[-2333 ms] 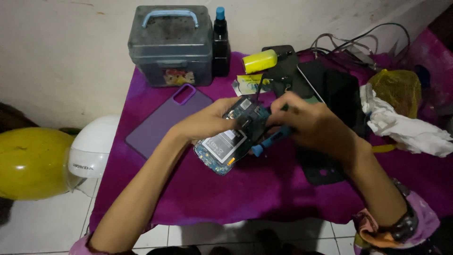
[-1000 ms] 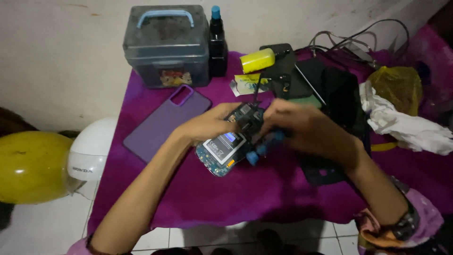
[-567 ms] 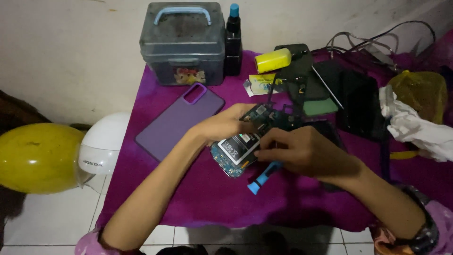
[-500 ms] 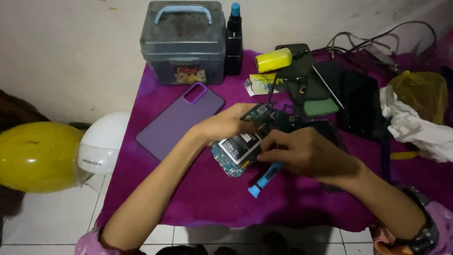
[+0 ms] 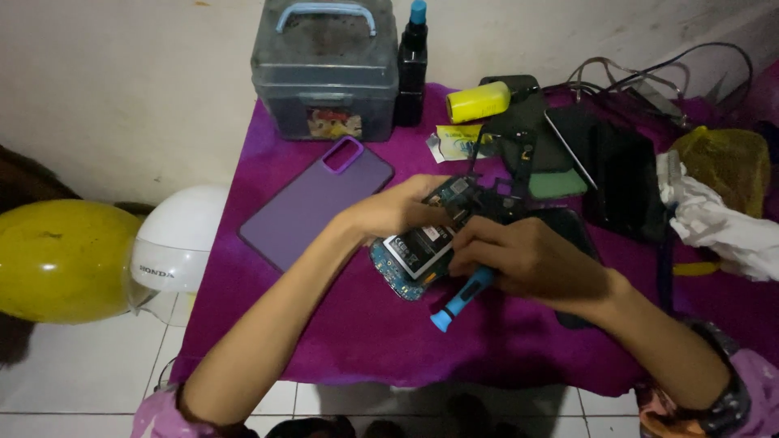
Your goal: Using a precision screwdriver to remove screws and pry apart the internal frame of a smartphone for repair.
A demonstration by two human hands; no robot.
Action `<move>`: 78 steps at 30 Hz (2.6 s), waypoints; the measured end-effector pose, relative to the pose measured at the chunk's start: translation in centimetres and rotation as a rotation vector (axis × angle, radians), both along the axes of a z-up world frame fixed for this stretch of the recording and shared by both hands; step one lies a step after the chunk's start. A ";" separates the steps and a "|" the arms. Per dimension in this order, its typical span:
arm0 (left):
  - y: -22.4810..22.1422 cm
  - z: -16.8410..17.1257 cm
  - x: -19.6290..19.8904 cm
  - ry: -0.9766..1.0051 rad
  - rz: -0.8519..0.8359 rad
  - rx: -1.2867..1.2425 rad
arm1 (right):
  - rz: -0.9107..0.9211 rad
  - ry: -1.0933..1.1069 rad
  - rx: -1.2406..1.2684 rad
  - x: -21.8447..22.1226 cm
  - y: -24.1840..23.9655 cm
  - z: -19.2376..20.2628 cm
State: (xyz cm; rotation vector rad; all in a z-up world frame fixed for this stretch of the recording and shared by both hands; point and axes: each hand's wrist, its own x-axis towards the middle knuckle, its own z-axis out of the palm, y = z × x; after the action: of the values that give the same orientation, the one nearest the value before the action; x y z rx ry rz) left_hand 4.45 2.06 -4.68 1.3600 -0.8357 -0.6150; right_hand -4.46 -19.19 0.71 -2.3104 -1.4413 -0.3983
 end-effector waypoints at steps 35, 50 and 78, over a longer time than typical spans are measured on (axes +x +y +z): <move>-0.7 -1.6 1.2 -0.131 -0.033 0.051 | 0.026 0.053 -0.081 0.1 0.4 0.7; -0.3 -1.8 1.7 -0.213 -0.032 0.062 | 0.063 -0.070 -0.071 0.5 -0.2 -0.8; -1.1 -3.5 2.4 -0.226 -0.038 0.102 | 0.038 0.051 -0.313 1.5 0.0 -0.7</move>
State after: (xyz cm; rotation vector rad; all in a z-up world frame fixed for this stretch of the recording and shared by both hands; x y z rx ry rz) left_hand 6.84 0.93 -8.16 1.5284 -1.0255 -0.5457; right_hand -2.98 -19.19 0.04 -2.5063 -1.6169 -0.1064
